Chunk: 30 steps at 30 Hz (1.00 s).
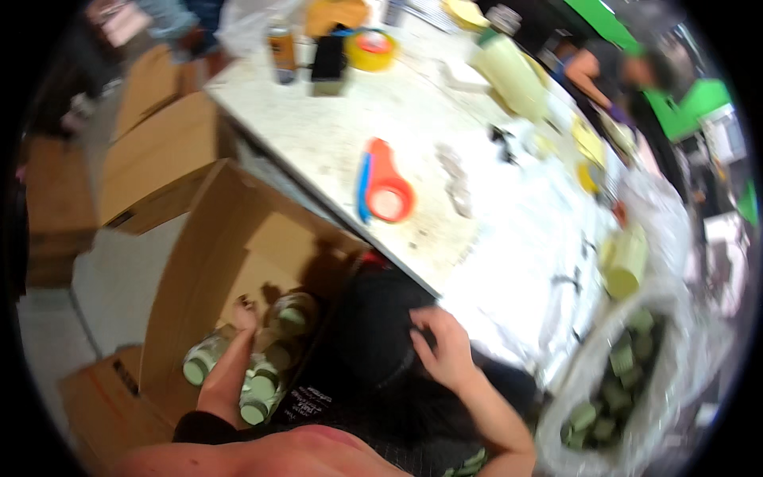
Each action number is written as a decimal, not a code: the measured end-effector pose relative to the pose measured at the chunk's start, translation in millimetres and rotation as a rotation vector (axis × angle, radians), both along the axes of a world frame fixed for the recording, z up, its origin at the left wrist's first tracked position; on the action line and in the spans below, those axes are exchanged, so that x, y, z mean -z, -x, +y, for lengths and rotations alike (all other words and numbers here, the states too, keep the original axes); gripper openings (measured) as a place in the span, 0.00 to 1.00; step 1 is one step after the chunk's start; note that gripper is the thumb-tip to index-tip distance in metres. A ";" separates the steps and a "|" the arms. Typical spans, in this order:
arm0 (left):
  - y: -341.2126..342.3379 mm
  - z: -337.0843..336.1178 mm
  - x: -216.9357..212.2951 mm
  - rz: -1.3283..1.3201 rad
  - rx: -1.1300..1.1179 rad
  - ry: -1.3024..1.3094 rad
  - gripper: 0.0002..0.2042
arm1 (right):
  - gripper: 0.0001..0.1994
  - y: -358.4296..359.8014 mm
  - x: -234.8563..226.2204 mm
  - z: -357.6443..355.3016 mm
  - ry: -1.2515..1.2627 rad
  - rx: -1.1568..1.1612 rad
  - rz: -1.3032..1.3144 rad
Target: The person places a green cap on a thermos flask, slides the flask into a plastic sleeve, and puts the finished items into a cardboard box.
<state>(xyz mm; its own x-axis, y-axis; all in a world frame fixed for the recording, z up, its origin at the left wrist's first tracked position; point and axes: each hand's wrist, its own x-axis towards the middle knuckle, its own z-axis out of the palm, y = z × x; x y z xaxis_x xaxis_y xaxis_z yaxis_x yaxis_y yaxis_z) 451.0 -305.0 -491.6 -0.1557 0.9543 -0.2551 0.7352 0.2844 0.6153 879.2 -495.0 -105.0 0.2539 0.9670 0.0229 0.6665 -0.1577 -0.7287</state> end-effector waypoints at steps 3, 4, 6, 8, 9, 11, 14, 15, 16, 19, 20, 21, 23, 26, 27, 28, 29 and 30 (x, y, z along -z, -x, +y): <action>-93.3 8.6 -84.6 -0.181 0.166 -0.254 0.15 | 0.16 15.8 17.8 -32.5 -0.059 -0.007 -0.070; -127.4 1.5 -122.1 -0.212 0.282 -0.352 0.12 | 0.17 16.2 15.7 -39.3 -0.079 0.008 -0.062; -170.6 -10.3 -169.9 -0.605 0.388 -0.269 0.12 | 0.16 14.0 13.6 -55.6 -0.107 0.077 0.000; -211.3 -36.1 -269.7 -0.577 0.633 -0.346 0.14 | 0.16 8.2 6.8 -76.9 -0.182 0.162 0.016; -218.1 -51.3 -293.4 -0.601 0.725 -0.398 0.15 | 0.16 6.5 4.2 -86.1 -0.197 0.182 -0.018; -240.9 -80.9 -326.7 -0.581 1.001 -0.479 0.17 | 0.15 -5.4 -7.4 -116.3 -0.257 0.268 -0.155; -252.7 -127.6 -349.8 -0.164 1.340 -0.618 0.22 | 0.14 -21.3 0.5 -174.3 -0.256 0.516 -0.093; -252.7 -136.0 -352.6 -0.080 1.390 -0.653 0.24 | 0.13 -22.5 4.9 -189.4 -0.246 0.565 -0.056; -252.0 -143.1 -354.9 0.009 1.435 -0.688 0.25 | 0.13 -24.7 8.8 -199.8 -0.237 0.611 -0.017; -255.5 -146.6 -352.9 0.022 1.432 -0.650 0.25 | 0.10 -12.0 28.4 -203.8 -0.319 0.665 0.259; -257.0 -149.4 -353.8 0.056 1.454 -0.666 0.25 | 0.11 -10.4 36.8 -199.0 -0.353 0.598 0.275; -260.5 -151.8 -357.2 0.117 1.490 -0.668 0.24 | 0.11 -9.2 33.0 -193.9 -0.345 0.529 0.302; -271.1 -154.2 -357.5 0.154 1.511 -0.693 0.24 | 0.12 -13.5 21.2 -176.7 -0.356 0.414 0.276; -277.6 -156.3 -361.9 0.226 1.540 -0.655 0.24 | 0.12 -35.5 9.7 -147.7 -0.421 0.300 0.282; -273.7 -153.8 -359.4 0.217 1.535 -0.627 0.23 | 0.11 -42.9 -0.6 -132.9 -0.394 0.252 0.206; -277.5 -148.0 -359.6 0.201 1.564 -0.600 0.24 | 0.11 -52.8 1.3 -121.1 -0.456 0.249 0.137; -286.3 -137.2 -361.8 0.139 1.607 -0.614 0.26 | 0.11 -60.5 3.8 -109.9 -0.544 0.275 0.176; -301.4 -123.2 -363.4 0.073 1.641 -0.629 0.27 | 0.12 -69.6 4.2 -103.7 -0.576 0.315 0.141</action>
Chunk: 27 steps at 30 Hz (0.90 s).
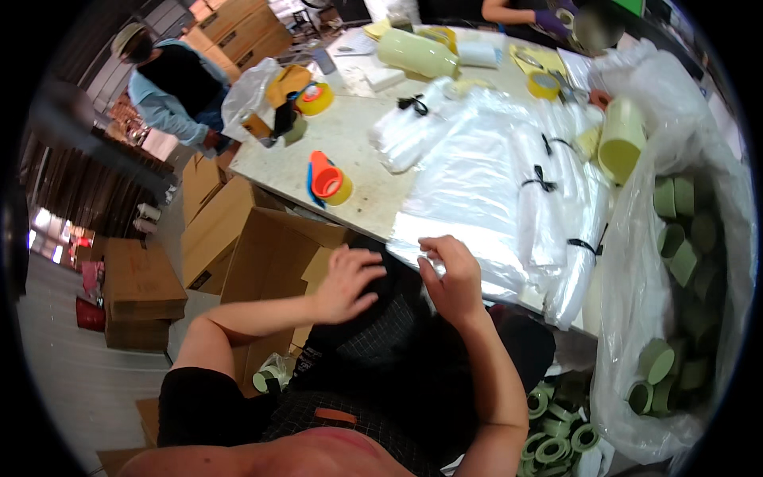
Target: The person places a green cap on a thermos flask, slides the flask into a plastic sleeve, and puts the finished items into a cardboard box.
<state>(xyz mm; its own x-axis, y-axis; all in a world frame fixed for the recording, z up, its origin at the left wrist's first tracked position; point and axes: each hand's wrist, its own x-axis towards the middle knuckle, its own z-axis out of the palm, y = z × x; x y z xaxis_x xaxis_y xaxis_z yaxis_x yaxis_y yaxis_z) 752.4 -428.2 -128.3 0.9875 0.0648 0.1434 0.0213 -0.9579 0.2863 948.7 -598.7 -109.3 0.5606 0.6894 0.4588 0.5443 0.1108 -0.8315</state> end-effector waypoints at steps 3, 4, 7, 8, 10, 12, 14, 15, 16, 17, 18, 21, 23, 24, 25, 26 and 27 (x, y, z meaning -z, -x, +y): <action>-82.6 52.0 -22.9 -0.186 0.079 -0.177 0.30 | 0.12 -18.3 25.0 0.6 0.000 0.151 0.013; -115.8 75.8 -27.4 -0.255 0.083 -0.219 0.30 | 0.11 -18.2 33.6 -2.2 -0.008 0.138 0.068; -223.5 159.1 -28.9 -0.335 -0.184 -0.187 0.33 | 0.11 -11.3 41.1 4.6 -0.218 -0.139 0.297; -259.3 196.0 -17.6 -0.296 -0.281 -0.157 0.35 | 0.10 -10.4 37.8 5.3 -0.158 -0.206 0.359; -323.7 261.2 -4.2 -0.284 -0.498 -0.257 0.40 | 0.10 -14.1 21.3 1.7 0.050 -0.309 0.407; -377.2 321.1 4.7 -0.233 -0.730 -0.119 0.48 | 0.11 -17.9 26.7 1.9 0.057 -0.333 0.389; -413.7 397.3 1.6 -0.221 -0.837 0.039 0.56 | 0.14 -21.9 23.3 -1.9 0.095 -0.414 0.491; -403.7 472.8 -52.8 -0.321 -0.825 -0.083 0.56 | 0.15 -23.3 -4.5 -8.7 0.005 -0.509 0.674; -432.2 480.8 -39.5 -0.348 -0.762 0.033 0.52 | 0.16 -27.8 -4.6 -12.6 -0.028 -0.514 0.815; -443.9 487.9 -40.0 -0.367 -0.719 0.118 0.49 | 0.18 -30.6 -5.0 -16.3 -0.079 -0.542 0.967; -493.0 447.5 -17.1 -0.317 -0.633 0.394 0.42 | 0.21 -33.0 17.2 -12.7 -0.133 -0.496 1.067; -483.6 422.1 -32.8 -0.530 -0.647 0.463 0.36 | 0.18 -40.5 13.3 -13.1 0.056 -0.479 1.196; -469.7 394.8 -37.4 -0.475 -0.617 0.378 0.30 | 0.18 -35.1 23.1 -22.4 0.110 -0.450 1.220; -463.7 364.2 -34.5 -0.417 -0.528 0.588 0.23 | 0.18 -33.1 24.8 -21.4 0.042 -0.418 1.284; -455.9 335.2 -37.1 -0.484 -0.507 0.546 0.21 | 0.18 -34.8 26.1 -19.1 0.017 -0.372 1.287; -446.0 305.3 -37.8 -0.551 -0.477 0.520 0.19 | 0.18 -38.8 28.8 -17.9 -0.005 -0.308 1.285; -425.8 289.6 -46.5 -0.641 -0.500 0.514 0.16 | 0.19 -40.0 36.6 -14.4 -0.038 -0.292 1.246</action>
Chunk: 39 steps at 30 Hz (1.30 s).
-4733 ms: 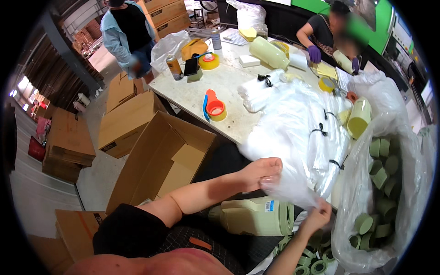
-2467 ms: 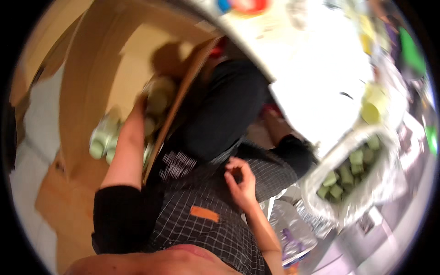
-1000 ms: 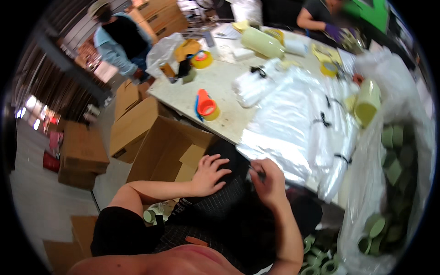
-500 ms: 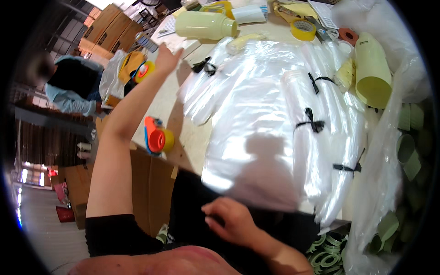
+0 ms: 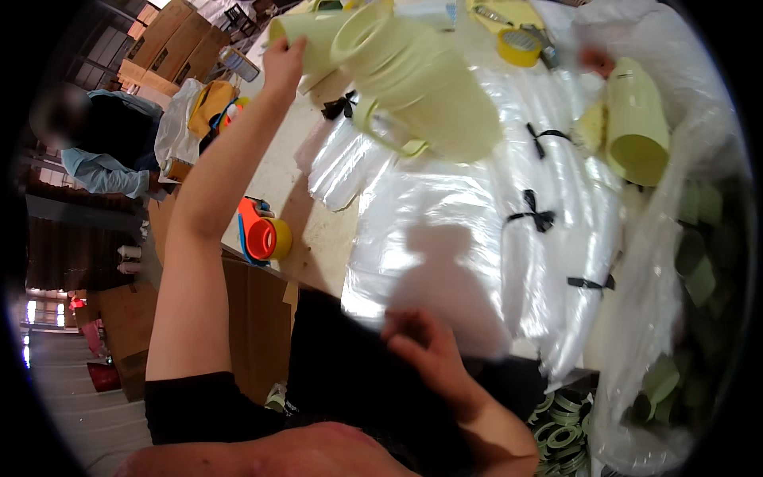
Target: The person places a green cap on a thermos flask, slides the flask into a plastic sleeve, and puts the finished items into a cardboard box.
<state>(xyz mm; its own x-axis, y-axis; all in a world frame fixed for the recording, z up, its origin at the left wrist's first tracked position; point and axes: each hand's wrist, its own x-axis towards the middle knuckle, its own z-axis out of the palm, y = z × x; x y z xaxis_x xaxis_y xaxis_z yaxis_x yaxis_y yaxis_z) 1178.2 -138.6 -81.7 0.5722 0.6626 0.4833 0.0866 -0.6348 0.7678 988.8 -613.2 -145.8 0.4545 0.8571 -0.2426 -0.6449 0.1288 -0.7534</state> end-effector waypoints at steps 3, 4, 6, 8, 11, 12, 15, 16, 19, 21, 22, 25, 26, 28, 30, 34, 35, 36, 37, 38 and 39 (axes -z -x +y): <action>102.4 -38.6 -37.2 -0.281 -0.028 0.008 0.10 | 0.21 -6.2 17.4 18.7 -0.019 0.080 -0.037; 148.5 -50.6 -50.4 -0.338 -0.020 0.018 0.09 | 0.23 -5.5 20.4 25.8 -0.011 0.110 -0.096; 234.0 -92.8 -78.2 -0.403 -0.023 0.096 0.08 | 0.26 -8.1 15.1 31.2 -0.022 0.190 -0.170; 319.5 -137.0 -97.6 -0.374 -0.087 0.069 0.10 | 0.33 -2.5 14.8 34.1 -0.104 0.185 -0.196; 392.5 -202.4 -89.1 -0.450 0.003 0.264 0.15 | 0.38 10.0 7.3 27.7 -0.090 0.256 -0.163; 421.0 -216.9 -80.6 -0.410 0.097 0.386 0.16 | 0.37 24.6 9.1 34.5 -0.117 0.361 -0.256; 486.7 -254.6 -50.6 -0.202 0.353 0.740 0.20 | 0.36 76.3 -11.9 39.0 -0.160 0.649 -0.407; 493.0 -258.3 -44.4 -0.061 0.480 0.817 0.20 | 0.31 79.0 -15.7 20.2 -0.105 0.587 -0.642; 465.4 -272.0 -23.1 0.133 0.423 1.169 0.19 | 0.15 95.1 -30.6 -39.1 0.019 0.674 -0.826; 460.8 -267.1 -19.2 0.145 0.494 1.397 0.18 | 0.15 121.5 -35.9 -69.6 0.143 0.684 -1.039; 458.8 -270.4 -13.6 0.166 0.494 1.370 0.18 | 0.16 125.7 -35.6 -73.3 0.123 0.667 -1.252; 445.9 -305.8 -19.8 0.221 0.426 1.338 0.14 | 0.15 118.6 -47.6 -105.4 0.054 0.606 -1.257; 444.6 -303.0 -5.2 0.328 0.560 1.311 0.13 | 0.11 109.4 -49.8 -128.1 0.153 0.688 -1.252; 432.2 -315.9 21.5 0.501 0.740 1.165 0.11 | 0.10 83.2 -53.7 -189.2 0.447 0.966 -1.094; 428.6 -329.8 19.5 0.474 0.751 1.142 0.14 | 0.16 52.9 -46.5 -238.7 0.596 1.265 -0.982; 442.3 -325.6 18.6 0.220 0.636 1.262 0.17 | 0.35 -57.4 -27.9 -327.8 1.493 1.629 -1.313; 441.2 -328.4 22.2 0.167 0.620 1.309 0.18 | 0.38 -81.6 -15.7 -352.4 1.725 1.671 -1.368; 434.9 -331.6 27.1 0.120 0.595 1.353 0.18 | 0.40 -102.3 -2.0 -383.5 1.848 1.477 -1.149; 430.2 -334.3 32.4 0.078 0.557 1.392 0.18 | 0.43 -111.6 19.0 -410.1 1.943 1.259 -0.928; 428.6 -334.3 40.9 0.059 0.498 1.432 0.19 | 0.43 -111.6 35.5 -421.4 1.945 1.206 -0.988; 421.5 -335.6 48.0 0.031 0.450 1.473 0.19 | 0.43 -117.0 35.2 -424.6 1.947 1.166 -1.054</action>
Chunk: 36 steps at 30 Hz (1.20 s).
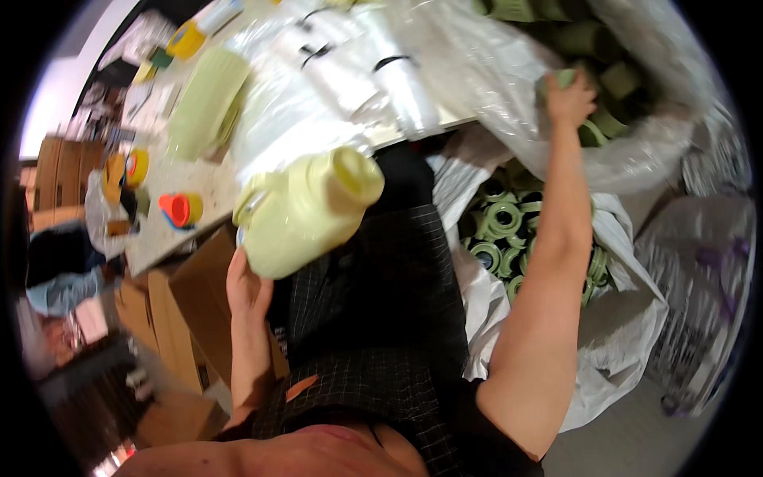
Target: The person places a green cap on a thermos flask, slides the flask into a plastic sleeve, and puts the finished items into a cardboard box.
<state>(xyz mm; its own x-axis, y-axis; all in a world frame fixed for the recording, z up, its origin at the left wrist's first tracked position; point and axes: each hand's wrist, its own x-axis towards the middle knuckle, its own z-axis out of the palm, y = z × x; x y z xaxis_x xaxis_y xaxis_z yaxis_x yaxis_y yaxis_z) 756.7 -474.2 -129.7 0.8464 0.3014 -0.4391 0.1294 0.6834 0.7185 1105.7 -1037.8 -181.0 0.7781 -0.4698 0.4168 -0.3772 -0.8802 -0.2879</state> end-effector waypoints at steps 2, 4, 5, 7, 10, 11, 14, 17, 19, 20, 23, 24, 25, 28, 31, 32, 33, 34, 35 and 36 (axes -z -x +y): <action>-3.3 -1.3 -6.6 0.016 -0.055 0.007 0.18 | 0.41 23.5 -31.3 66.1 -0.213 -0.296 -0.387; -8.6 -2.2 -14.3 -0.001 -0.036 -0.027 0.19 | 0.40 74.7 -69.3 135.0 -0.479 -0.754 -0.448; -8.9 -1.5 -17.2 -0.014 -0.014 -0.036 0.19 | 0.40 109.6 -79.8 171.1 -0.738 -0.891 -0.341; -9.7 -3.7 -20.1 0.023 -0.018 -0.035 0.20 | 0.39 162.4 -83.2 226.0 -1.020 -1.179 -0.201; -12.9 -22.6 -45.2 -0.026 -0.105 -0.293 0.19 | 0.36 194.7 -76.4 273.2 -0.935 -1.313 -0.177; -12.2 -30.1 -59.2 -0.089 -0.137 -0.504 0.18 | 0.34 200.2 -68.4 274.7 -1.253 -1.134 -0.007; 12.1 -35.5 -76.9 -0.555 -0.091 -1.317 0.15 | 0.31 223.2 -39.2 285.4 -2.158 -0.682 0.277; 19.9 -5.8 -80.2 -0.147 -0.250 -1.273 0.16 | 0.29 264.0 -28.9 302.3 -1.838 -0.829 0.281; 5.7 4.1 -82.7 -0.266 -0.250 -0.839 0.16 | 0.29 297.2 -19.9 314.0 -1.500 -0.927 0.245; -0.5 3.2 -92.0 -0.312 -0.285 -0.747 0.16 | 0.29 313.1 -18.4 318.3 -1.494 -0.939 0.240; -19.8 23.3 -108.1 -0.446 -0.058 -1.050 0.15 | 0.27 345.8 -36.4 302.2 -2.031 -0.833 0.808; -30.4 25.6 -107.2 -0.559 0.125 -1.078 0.15 | 0.25 348.1 -33.9 295.5 -1.833 -0.942 0.667; -45.2 24.0 -105.2 -0.671 0.310 -1.096 0.17 | 0.24 347.6 -33.2 281.9 -1.626 -1.035 0.532; -71.9 -16.9 -94.1 -0.778 0.849 -1.193 0.23 | 0.16 314.5 -31.9 239.0 -1.713 -0.877 0.498; -74.3 -99.3 -91.5 -0.457 0.916 -1.406 0.32 | 0.11 259.1 34.0 187.5 -1.506 -0.596 0.154; -72.7 -107.2 -94.8 -0.276 0.913 -1.536 0.36 | 0.11 242.6 79.3 163.3 -1.333 -0.538 0.041; -68.8 -96.3 -92.5 -0.303 0.922 -1.457 0.39 | 0.12 228.1 115.4 141.3 -1.213 -0.425 0.092; -60.1 -90.4 -91.8 -0.296 0.859 -1.386 0.36 | 0.13 216.0 140.0 124.4 -1.030 -0.339 0.162; -42.1 -81.9 -90.8 -0.263 0.797 -1.392 0.32 | 0.13 207.5 164.9 115.5 -1.032 -0.302 0.131; -25.3 -69.1 -86.4 -0.341 0.855 -1.499 0.29 | 0.18 204.2 206.8 88.6 -0.828 -0.295 0.334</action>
<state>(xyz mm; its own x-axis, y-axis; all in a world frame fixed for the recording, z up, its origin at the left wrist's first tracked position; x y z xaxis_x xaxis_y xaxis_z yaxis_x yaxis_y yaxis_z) 782.0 -543.3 -43.3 0.9557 -0.2943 -0.0101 -0.2102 -0.7057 0.6766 901.5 -949.2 -387.8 0.9321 -0.2812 -0.2283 -0.3476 -0.5170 -0.7822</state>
